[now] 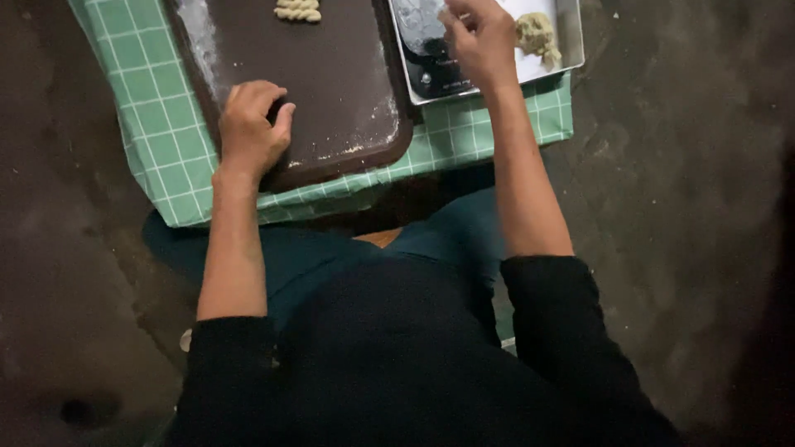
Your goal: The person is portioning dough, rolling it into thin strips, and twisting it into a braided shape before placing it on a tray.
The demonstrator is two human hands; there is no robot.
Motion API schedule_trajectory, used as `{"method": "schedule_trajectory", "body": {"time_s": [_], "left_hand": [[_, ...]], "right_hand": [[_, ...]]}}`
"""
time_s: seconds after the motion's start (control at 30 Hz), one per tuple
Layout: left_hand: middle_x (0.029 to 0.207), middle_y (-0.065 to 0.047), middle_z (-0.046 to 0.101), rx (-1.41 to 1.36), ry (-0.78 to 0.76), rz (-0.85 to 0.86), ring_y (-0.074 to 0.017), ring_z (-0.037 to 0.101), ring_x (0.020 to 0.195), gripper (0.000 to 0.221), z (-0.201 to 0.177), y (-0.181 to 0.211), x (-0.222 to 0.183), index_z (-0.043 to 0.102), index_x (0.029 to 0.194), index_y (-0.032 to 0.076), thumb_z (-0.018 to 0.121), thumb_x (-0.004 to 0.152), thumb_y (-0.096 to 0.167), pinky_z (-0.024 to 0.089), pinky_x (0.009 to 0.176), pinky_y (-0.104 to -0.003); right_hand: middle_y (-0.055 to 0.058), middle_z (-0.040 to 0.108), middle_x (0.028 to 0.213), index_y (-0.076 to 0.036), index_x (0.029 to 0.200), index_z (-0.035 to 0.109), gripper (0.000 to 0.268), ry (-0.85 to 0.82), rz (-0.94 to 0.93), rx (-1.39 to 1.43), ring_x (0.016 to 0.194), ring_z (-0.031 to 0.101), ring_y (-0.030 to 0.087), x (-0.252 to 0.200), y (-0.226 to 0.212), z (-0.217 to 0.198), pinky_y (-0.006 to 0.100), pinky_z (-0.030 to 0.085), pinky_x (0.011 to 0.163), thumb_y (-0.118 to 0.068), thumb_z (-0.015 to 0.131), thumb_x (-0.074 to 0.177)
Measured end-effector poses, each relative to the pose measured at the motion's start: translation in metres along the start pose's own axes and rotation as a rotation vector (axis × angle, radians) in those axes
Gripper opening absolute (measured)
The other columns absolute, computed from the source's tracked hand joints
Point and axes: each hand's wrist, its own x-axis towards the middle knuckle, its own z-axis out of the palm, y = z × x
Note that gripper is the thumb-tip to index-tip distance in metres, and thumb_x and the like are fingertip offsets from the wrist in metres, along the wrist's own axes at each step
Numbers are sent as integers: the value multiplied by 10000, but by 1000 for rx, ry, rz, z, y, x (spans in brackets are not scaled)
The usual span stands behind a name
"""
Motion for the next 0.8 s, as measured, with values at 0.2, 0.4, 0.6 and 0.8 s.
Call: {"method": "schedule_trajectory", "body": {"time_s": [0.2,0.4,0.6,0.8], "left_hand": [[1088,-187,732,10,13,38,-343,671,995,200,1,-3,-1,767,1116,-40,806,934,32,523,893,-436],[1100,-176,717,30,17,81,-349,648,1010,195,1,-9,-6,751,1149,-38,813,974,21,543,854,-448],[1110,-193,721,14,25,120,-355,656,1027,183,3,-7,-5,766,1152,-57,839,992,-4,527,895,-450],[1096,-178,719,39,9,63,-353,636,1017,177,8,-6,-5,766,1127,-45,799,974,38,525,877,-439]], "right_hand": [[-28,654,699,-201,823,667,289,-38,124,-236,612,569,103,-7,16,-18,365,360,540,-339,704,1073],[78,630,777,-128,909,656,210,49,29,-514,680,560,168,-31,104,-79,405,387,559,-268,731,1048],[100,671,810,-147,1029,726,85,130,11,-853,629,608,358,-62,135,-125,540,415,515,-219,770,1022],[95,747,742,-199,752,777,388,-123,105,-1225,668,741,366,-53,150,-121,519,573,499,-540,903,889]]}}
